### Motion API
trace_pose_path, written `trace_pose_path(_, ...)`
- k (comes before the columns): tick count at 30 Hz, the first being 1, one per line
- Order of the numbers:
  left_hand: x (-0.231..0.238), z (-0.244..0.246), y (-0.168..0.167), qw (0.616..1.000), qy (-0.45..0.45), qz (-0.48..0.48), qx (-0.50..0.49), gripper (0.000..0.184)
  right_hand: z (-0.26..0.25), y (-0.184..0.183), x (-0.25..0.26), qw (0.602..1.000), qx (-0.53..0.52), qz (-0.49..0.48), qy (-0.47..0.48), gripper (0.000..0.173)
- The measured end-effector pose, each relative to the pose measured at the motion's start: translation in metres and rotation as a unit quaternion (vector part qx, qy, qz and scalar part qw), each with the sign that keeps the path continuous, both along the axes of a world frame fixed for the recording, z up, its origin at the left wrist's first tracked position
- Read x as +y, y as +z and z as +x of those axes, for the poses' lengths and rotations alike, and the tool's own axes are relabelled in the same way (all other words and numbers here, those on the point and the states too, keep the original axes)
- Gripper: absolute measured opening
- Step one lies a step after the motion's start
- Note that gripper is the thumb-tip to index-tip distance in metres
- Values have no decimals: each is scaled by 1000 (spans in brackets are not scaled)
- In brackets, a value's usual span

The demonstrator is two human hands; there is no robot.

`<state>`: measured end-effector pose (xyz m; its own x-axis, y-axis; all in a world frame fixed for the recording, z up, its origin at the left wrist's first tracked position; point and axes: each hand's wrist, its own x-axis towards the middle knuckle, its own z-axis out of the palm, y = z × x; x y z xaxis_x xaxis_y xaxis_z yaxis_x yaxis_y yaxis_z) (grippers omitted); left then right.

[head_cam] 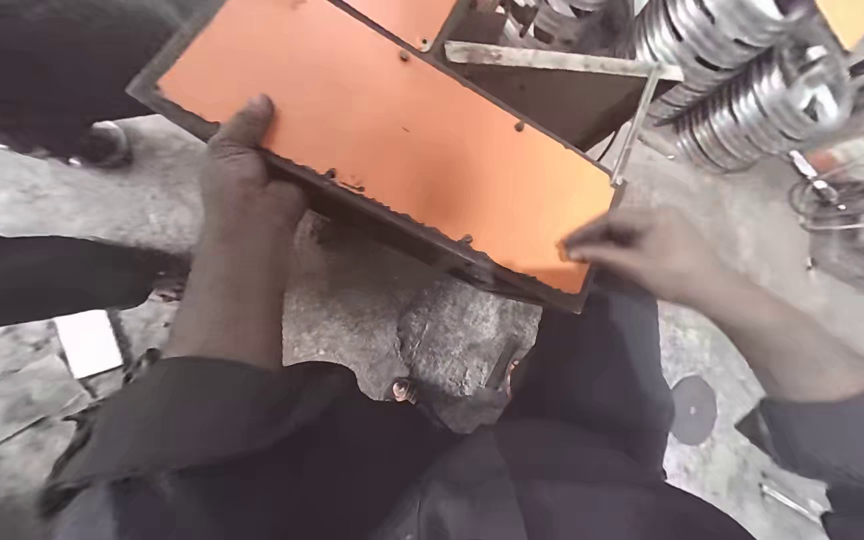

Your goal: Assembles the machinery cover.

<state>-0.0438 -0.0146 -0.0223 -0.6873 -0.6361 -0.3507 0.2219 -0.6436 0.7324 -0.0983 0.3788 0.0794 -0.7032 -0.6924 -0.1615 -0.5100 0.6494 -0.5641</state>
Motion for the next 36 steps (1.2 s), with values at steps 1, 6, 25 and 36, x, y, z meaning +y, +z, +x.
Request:
trace_pose_path(1,0,-2,-2,1000,13,-3,6,38,13,-14,26,1000,18,-8,6,12)
trace_pose_path(6,-3,-5,-11,999,19,-19,27,34,51,-45,71,993,76,-88,4,13)
trace_pose_path(25,100,51,31,971,-52,-70,-223,47,36,-42,52,983,115,-41,134,16)
trace_pose_path(36,210,66,38,952,-174,3,-250,76,30,-45,55,979,121,-65,151,17)
